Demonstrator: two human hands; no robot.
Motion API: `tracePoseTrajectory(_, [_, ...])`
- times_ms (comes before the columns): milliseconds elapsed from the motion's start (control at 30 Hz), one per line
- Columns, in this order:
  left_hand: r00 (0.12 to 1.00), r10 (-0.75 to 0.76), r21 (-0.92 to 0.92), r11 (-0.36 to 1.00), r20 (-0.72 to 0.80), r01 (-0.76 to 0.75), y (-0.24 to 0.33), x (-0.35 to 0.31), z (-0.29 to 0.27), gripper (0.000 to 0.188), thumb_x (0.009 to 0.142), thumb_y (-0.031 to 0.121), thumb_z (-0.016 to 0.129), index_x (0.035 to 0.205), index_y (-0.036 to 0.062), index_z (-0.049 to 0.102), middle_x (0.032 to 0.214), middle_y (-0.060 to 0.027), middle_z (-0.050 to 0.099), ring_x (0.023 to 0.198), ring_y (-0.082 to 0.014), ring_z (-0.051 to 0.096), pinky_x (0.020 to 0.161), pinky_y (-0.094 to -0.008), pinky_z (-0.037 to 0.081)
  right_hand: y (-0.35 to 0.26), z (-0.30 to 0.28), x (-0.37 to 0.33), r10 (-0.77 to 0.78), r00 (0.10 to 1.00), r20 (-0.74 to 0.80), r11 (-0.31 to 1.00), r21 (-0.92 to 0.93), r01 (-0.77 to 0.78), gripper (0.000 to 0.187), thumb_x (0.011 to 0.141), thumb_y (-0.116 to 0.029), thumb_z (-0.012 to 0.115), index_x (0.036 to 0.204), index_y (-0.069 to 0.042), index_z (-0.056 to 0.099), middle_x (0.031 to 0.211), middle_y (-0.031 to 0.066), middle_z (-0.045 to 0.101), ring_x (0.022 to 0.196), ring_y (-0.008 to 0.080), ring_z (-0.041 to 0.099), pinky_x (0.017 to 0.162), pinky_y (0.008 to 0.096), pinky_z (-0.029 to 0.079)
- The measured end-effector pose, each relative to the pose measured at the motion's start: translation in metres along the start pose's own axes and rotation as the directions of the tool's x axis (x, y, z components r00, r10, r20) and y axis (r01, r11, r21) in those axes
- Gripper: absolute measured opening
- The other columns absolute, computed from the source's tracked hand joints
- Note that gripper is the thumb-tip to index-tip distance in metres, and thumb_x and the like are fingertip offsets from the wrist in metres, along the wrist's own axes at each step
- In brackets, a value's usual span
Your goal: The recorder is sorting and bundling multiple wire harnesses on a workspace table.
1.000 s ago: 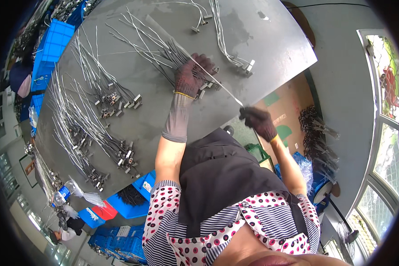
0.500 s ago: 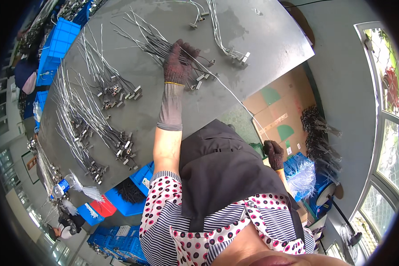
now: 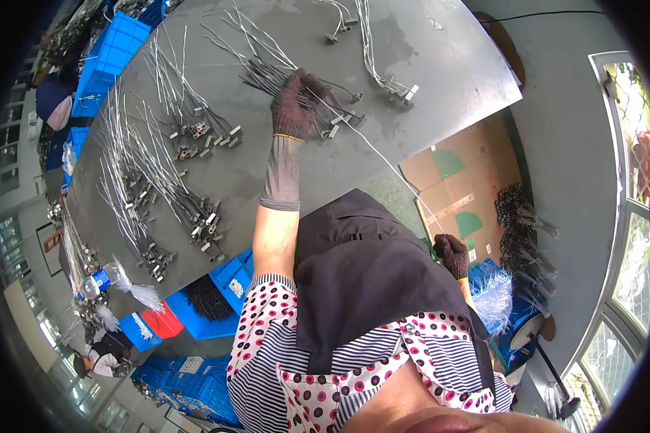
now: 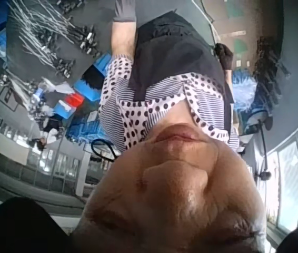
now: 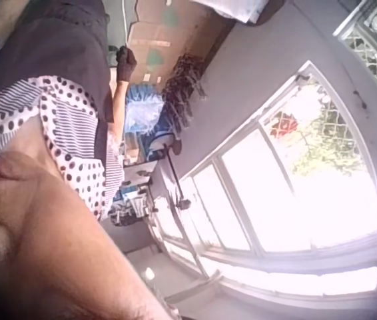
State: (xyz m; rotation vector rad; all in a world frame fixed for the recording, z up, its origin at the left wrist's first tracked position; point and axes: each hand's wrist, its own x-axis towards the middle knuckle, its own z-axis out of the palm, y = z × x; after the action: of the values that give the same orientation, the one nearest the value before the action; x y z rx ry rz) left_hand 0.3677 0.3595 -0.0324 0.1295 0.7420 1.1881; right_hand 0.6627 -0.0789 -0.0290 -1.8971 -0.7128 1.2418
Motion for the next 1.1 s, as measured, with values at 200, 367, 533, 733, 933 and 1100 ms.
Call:
tracePoseTrajectory(200, [0.964,-0.172,0.036,0.985,0.201,0.168,-0.027,0.000,-0.021,0.026,0.094,0.025,0.067,0.108,0.0028,0.065,0.095,-0.0106,0.067,0.086,-0.0284,0.067,0.087,-0.0509,0.057,-0.017,0.014,0.029,0.002,0.994,0.110,0.994,-0.110,0.011,0.031,0.100,-0.026,0.057,0.100,0.002,0.070,0.075,0.0056,0.066,0.066,0.0100,0.059,0.062,0.0262,0.049])
tracePoseTrajectory(367, [0.834,-0.459,0.346,0.870,0.307,0.352,-0.082,-0.057,-0.002,0.028,0.099,0.023,0.060,0.119,0.0042,0.062,0.105,-0.0119,0.068,0.096,-0.0287,0.069,0.089,-0.0508,0.057,-0.074,0.069,0.087,0.020,0.982,0.188,0.997,0.063,-0.033,0.032,0.099,-0.027,0.058,0.100,0.002,0.071,0.074,0.0058,0.066,0.066,0.0103,0.059,0.062,0.0262,0.049])
tracePoseTrajectory(533, [0.821,-0.316,0.757,0.623,0.475,-0.199,-0.091,-0.079,0.004,0.032,0.101,0.020,0.057,0.128,0.0025,0.058,0.103,-0.0092,0.069,0.094,-0.0230,0.069,0.084,-0.0373,0.057,-0.132,0.102,0.117,0.033,0.945,0.326,0.996,0.065,-0.057,0.033,0.098,-0.030,0.056,0.101,0.000,0.072,0.069,0.0049,0.064,0.059,0.0108,0.058,0.055,0.0266,0.047])
tracePoseTrajectory(733, [0.947,-0.253,0.627,0.775,0.196,0.077,-0.051,-0.051,0.006,0.031,0.101,0.024,0.058,0.113,-0.0039,0.065,0.094,-0.0092,0.069,0.086,-0.0187,0.068,0.075,-0.0345,0.058,-0.140,0.100,0.135,0.059,0.870,0.489,0.970,0.179,-0.167,0.041,0.099,-0.039,0.056,0.109,-0.002,0.070,0.074,0.0055,0.066,0.059,0.0110,0.057,0.054,0.0265,0.046])
tracePoseTrajectory(933, [0.982,-0.115,0.717,0.696,0.150,-0.028,-0.059,-0.067,0.026,0.032,0.096,0.028,0.067,0.108,-0.0014,0.069,0.095,-0.0051,0.070,0.089,-0.0161,0.067,0.088,-0.0289,0.054,-0.203,0.144,0.177,0.010,0.955,0.297,0.966,0.245,-0.087,0.067,0.099,-0.061,0.041,0.128,-0.002,0.054,0.096,0.0094,0.070,0.074,0.0153,0.064,0.049,0.0255,0.044])
tracePoseTrajectory(1100, [0.999,0.017,0.780,0.626,0.027,-0.032,-0.048,-0.064,0.039,0.026,0.092,0.033,0.071,0.099,0.0077,0.074,0.078,0.0032,0.066,0.064,-0.0070,0.049,0.059,-0.0260,0.040,-0.266,0.202,0.216,0.036,0.981,0.188,0.994,0.095,-0.054,0.065,0.099,-0.061,0.040,0.114,-0.001,0.059,0.089,0.0105,0.069,0.064,0.0184,0.062,0.045,0.0304,0.046])
